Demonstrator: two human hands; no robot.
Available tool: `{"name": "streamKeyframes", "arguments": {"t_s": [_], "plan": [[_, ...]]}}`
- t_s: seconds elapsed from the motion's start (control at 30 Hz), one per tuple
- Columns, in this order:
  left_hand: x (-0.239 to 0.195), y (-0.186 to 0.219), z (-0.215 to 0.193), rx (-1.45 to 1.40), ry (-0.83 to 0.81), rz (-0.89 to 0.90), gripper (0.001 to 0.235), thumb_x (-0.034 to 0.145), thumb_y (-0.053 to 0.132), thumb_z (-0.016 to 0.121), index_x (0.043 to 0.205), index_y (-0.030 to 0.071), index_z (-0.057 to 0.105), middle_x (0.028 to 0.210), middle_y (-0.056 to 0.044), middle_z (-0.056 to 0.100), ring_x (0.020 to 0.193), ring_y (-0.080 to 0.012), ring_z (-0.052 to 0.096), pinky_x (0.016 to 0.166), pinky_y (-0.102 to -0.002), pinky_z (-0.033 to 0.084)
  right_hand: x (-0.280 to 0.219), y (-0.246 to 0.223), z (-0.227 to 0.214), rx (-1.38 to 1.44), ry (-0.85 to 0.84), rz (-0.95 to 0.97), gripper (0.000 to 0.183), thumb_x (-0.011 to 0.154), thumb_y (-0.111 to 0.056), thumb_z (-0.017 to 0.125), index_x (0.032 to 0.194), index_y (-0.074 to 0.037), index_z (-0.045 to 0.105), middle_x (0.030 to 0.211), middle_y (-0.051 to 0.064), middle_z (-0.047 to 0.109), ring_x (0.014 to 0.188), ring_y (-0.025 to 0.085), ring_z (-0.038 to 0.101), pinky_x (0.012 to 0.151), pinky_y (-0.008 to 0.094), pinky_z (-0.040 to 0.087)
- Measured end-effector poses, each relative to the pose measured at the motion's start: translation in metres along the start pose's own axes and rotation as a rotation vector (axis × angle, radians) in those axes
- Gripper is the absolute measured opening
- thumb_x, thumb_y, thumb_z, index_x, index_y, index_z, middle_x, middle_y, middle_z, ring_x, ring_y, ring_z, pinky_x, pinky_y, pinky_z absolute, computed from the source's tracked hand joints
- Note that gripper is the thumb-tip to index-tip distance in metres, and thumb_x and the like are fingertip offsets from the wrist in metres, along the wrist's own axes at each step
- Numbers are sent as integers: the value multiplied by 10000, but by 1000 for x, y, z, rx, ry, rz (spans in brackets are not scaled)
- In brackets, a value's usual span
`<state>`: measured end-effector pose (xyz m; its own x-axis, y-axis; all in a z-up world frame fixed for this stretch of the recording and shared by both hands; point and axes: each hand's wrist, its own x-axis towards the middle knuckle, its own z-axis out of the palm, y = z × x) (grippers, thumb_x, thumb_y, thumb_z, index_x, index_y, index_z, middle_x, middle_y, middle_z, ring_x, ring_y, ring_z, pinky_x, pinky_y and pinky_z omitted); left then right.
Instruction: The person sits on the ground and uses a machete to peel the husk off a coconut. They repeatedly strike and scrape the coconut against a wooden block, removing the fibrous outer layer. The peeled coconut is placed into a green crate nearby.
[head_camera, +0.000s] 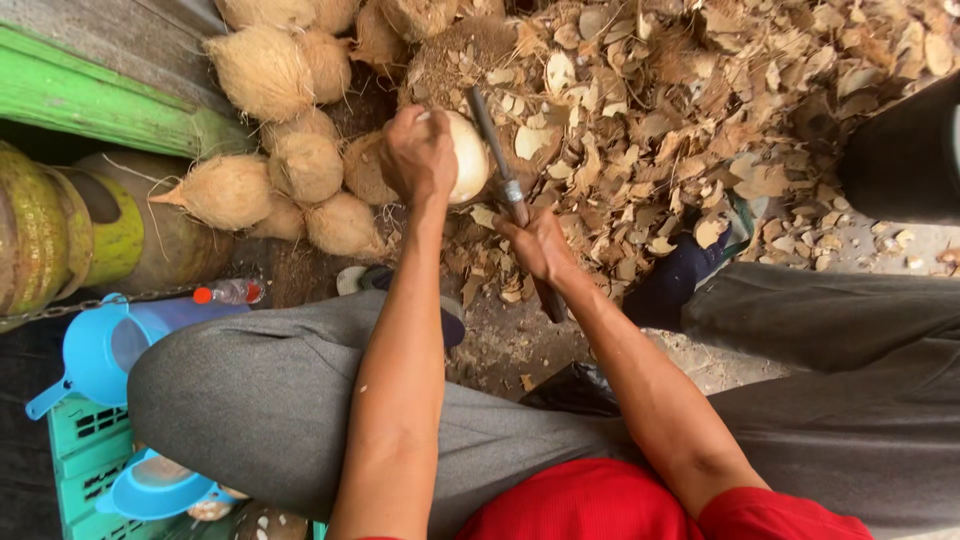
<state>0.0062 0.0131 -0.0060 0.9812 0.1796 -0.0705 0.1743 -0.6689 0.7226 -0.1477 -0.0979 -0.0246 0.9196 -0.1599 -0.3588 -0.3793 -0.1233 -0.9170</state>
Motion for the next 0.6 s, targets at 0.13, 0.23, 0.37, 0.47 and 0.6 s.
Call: {"name": "streamKeyframes", "arguments": {"t_s": [0.13, 0.23, 0.37, 0.47, 0.6], "plan": [[2, -14, -7, -7, 28, 143, 406, 743, 461, 834, 941, 134, 701, 982, -65, 727, 874, -252, 676, 773, -458, 535, 2, -2, -16, 15, -100, 356, 234, 942, -285, 661, 818, -157, 509, 653, 26, 515, 496, 158, 470, 486, 346, 492], [14, -19, -19, -205, -43, 74, 485, 704, 530, 823, 950, 145, 660, 1005, -55, 703, 870, -221, 706, 794, -440, 578, 2, -8, -39, -65, -41, 281, 309, 947, -294, 698, 782, -137, 489, 639, 23, 493, 507, 135, 451, 476, 326, 467], [12, -43, -31, -280, -40, -38, 459, 844, 586, 755, 941, 137, 747, 1052, -79, 696, 939, -217, 682, 791, -435, 521, -12, -14, -35, -21, 8, 239, 298, 928, -301, 715, 764, -137, 529, 650, 25, 538, 504, 112, 488, 464, 283, 473], [12, -51, -25, -416, -83, -204, 486, 832, 573, 755, 1004, 119, 726, 1052, -100, 707, 916, -212, 694, 772, -406, 560, -16, -18, -28, -19, -62, 256, 316, 935, -326, 684, 751, -133, 514, 630, 49, 550, 475, 150, 478, 439, 308, 455], [12, -56, -27, -671, -118, -255, 547, 703, 461, 864, 1066, 91, 690, 1063, -142, 710, 933, -260, 749, 779, -409, 673, -14, -13, -25, -104, -139, 372, 123, 918, -275, 656, 820, -246, 589, 635, 14, 595, 481, 121, 468, 425, 296, 431]]}}
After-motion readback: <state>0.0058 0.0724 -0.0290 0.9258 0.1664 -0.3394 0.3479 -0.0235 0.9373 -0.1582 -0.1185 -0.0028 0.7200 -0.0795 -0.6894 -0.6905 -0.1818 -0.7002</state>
